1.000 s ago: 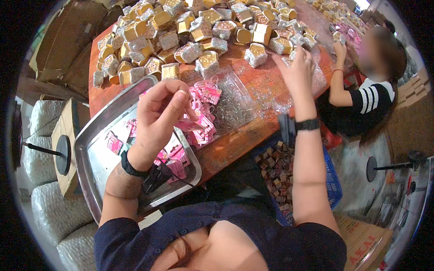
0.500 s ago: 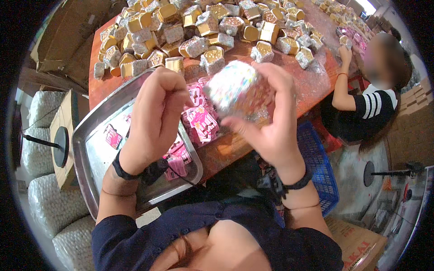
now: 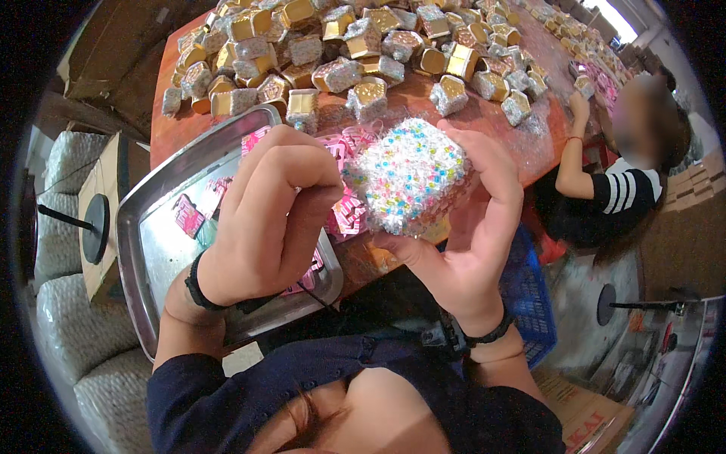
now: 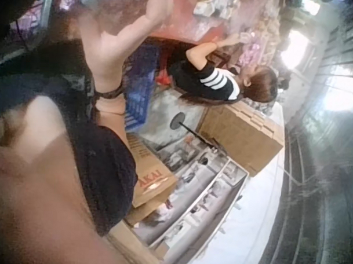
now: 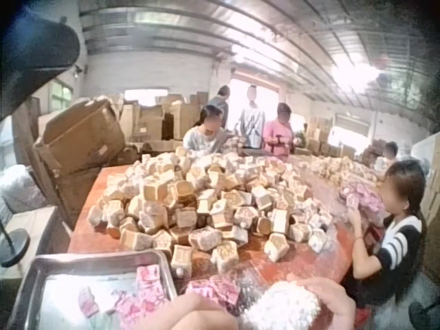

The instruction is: The person is packaging small decorated rectangular objects by placing them into clear plastic bags and then into pink paper sleeves.

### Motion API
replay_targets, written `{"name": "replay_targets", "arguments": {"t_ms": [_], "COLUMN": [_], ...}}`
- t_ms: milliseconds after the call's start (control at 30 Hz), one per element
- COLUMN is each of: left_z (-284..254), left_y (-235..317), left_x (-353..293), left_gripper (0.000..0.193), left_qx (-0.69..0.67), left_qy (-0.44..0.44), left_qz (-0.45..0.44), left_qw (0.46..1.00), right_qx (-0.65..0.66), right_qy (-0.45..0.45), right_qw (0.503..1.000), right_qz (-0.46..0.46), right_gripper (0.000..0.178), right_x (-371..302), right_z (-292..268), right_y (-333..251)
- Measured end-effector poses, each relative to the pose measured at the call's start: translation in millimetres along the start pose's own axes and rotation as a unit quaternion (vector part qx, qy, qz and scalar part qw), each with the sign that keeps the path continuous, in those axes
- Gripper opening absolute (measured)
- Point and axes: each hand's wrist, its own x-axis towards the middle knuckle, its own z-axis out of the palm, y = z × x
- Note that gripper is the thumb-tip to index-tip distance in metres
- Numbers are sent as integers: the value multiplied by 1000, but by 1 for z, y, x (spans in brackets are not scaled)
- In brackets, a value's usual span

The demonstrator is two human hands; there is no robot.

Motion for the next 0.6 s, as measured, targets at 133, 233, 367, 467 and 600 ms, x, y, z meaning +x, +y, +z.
{"name": "replay_targets", "arguments": {"t_ms": [133, 233, 367, 467, 600], "left_z": [3, 2, 1, 2, 3], "left_y": [-4, -2, 0, 0, -1], "left_x": [0, -1, -1, -2, -3], "left_gripper": [19, 18, 18, 17, 17], "left_qx": [-1, -16, -29, -19, -13], "left_qy": [7, 2, -1, 0, 2], "left_qz": [-3, -14, -18, -26, -31], "left_qw": [1000, 1000, 999, 999, 999], "right_qx": [13, -7, -22, -38, -86], "right_qy": [4, 14, 7, -1, -11], "right_qw": [1000, 1000, 1000, 999, 993], "right_qz": [5, 24, -12, -27, -81], "right_gripper": [90, 90, 87, 84, 83], "right_x": [0, -4, -5, -6, -1], "right_z": [0, 0, -2, -4, -6], "right_y": [3, 3, 7, 7, 11]}}
